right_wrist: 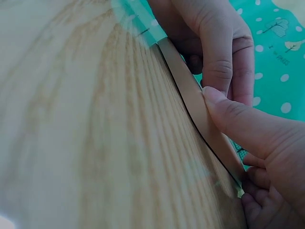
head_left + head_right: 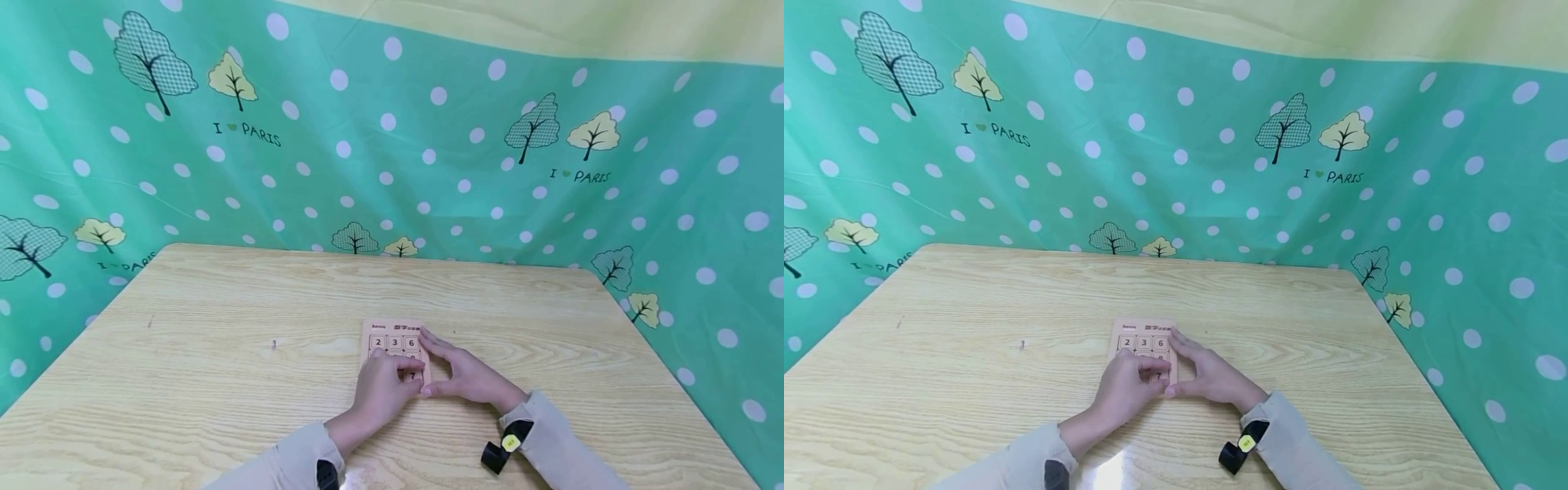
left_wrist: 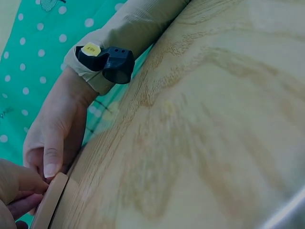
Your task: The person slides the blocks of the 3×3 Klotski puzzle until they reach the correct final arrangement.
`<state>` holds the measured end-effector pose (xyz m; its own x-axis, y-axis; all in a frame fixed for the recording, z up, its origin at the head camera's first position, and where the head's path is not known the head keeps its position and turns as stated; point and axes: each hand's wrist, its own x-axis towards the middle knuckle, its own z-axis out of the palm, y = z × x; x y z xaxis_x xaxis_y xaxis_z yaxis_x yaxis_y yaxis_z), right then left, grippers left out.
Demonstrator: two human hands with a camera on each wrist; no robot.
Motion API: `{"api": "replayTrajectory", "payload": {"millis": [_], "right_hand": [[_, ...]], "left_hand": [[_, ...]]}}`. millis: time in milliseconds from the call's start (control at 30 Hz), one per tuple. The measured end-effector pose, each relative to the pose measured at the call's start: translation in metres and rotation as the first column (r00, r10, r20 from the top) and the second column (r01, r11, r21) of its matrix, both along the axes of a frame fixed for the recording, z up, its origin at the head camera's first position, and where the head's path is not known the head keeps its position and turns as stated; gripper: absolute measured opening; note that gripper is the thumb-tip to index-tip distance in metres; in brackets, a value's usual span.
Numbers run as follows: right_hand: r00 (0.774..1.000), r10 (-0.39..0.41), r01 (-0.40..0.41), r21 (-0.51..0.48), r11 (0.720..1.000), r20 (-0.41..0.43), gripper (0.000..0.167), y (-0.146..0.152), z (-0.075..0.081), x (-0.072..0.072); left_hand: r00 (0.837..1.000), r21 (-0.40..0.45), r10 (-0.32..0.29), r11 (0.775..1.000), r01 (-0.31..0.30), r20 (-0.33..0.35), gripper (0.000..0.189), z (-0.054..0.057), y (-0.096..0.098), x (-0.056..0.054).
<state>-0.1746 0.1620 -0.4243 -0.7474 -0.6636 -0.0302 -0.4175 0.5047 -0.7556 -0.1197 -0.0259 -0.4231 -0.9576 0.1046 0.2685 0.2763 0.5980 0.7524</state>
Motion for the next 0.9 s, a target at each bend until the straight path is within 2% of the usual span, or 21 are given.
{"api": "replayTrajectory", "payload": {"millis": [300, 667, 900], "right_hand": [[1.0, -0.008, 0.008, 0.01, 1.0, 0.006, 0.093, 0.0, 0.0, 0.0], [1.0, 0.0, 0.0, 0.008, 1.0, 0.004, 0.09, 0.0, 0.0, -0.001], [1.0, -0.002, 0.002, 0.013, 1.0, -0.008, 0.09, 0.0, -0.002, -0.001]], "left_hand": [[1.0, -0.02, 0.005, 1.0, -0.004, 0.013, 0.022, 0.002, -0.008, -0.001], [1.0, -0.048, 0.015, 0.999, -0.015, -0.004, 0.023, -0.002, -0.02, -0.002], [1.0, -0.021, 0.006, 1.0, -0.007, -0.021, 0.022, -0.005, -0.026, -0.001]]}}
